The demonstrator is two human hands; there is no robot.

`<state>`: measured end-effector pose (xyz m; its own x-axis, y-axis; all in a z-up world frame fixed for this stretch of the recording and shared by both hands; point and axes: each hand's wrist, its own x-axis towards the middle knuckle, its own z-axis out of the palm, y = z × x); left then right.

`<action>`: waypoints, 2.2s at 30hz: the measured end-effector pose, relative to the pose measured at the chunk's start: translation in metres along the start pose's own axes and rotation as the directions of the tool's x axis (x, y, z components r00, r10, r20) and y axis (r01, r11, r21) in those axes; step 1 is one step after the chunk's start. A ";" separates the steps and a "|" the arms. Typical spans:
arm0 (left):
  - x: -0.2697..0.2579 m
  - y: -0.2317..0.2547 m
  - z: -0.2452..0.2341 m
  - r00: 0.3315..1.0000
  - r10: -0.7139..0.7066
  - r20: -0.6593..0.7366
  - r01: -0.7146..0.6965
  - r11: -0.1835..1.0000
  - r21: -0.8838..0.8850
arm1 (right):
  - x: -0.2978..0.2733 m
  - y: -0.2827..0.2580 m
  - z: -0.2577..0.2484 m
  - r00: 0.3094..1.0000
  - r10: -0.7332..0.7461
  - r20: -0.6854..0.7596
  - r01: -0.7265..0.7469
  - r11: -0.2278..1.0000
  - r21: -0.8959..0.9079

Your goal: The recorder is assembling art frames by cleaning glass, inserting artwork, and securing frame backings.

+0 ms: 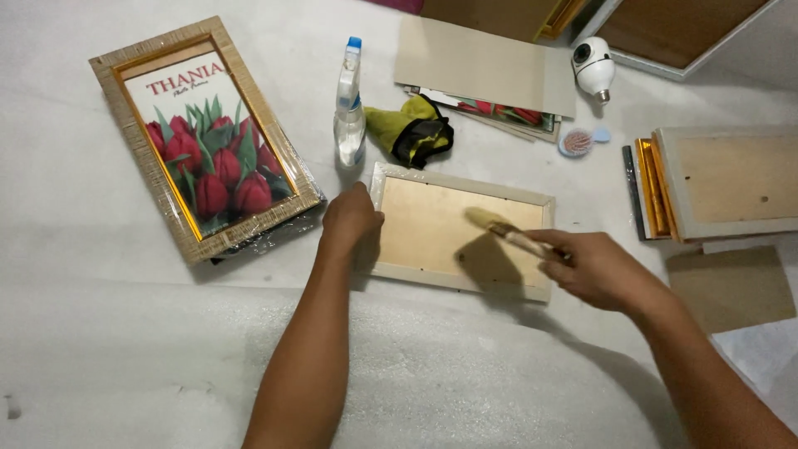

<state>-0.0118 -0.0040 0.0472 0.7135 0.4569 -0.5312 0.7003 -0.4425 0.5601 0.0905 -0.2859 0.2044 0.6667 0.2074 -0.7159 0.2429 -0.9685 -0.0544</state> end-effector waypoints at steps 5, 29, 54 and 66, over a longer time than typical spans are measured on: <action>0.036 -0.020 0.011 0.991 0.029 0.133 -0.035 0.999 0.042 | -0.006 -0.087 0.031 0.924 -0.378 0.054 0.377 0.881 -0.284; 0.016 -0.004 0.004 0.991 0.017 0.131 -0.019 1.000 0.014 | 0.039 -0.100 0.089 0.760 -0.630 -0.157 0.607 0.605 0.515; 0.026 -0.019 0.010 0.994 0.043 0.098 -0.040 0.999 -0.035 | 0.002 -0.065 0.071 0.848 -0.431 -0.309 0.524 0.769 0.365; 0.024 -0.011 -0.002 0.992 0.012 0.128 -0.006 0.999 -0.045 | 0.110 -0.111 0.037 0.788 -0.304 -0.536 0.528 0.781 0.333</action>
<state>-0.0024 0.0139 0.0293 0.7188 0.3486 -0.6015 0.6940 -0.4101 0.5917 0.1105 -0.1611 0.1058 0.8291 0.5313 -0.1741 0.3070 -0.6928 -0.6525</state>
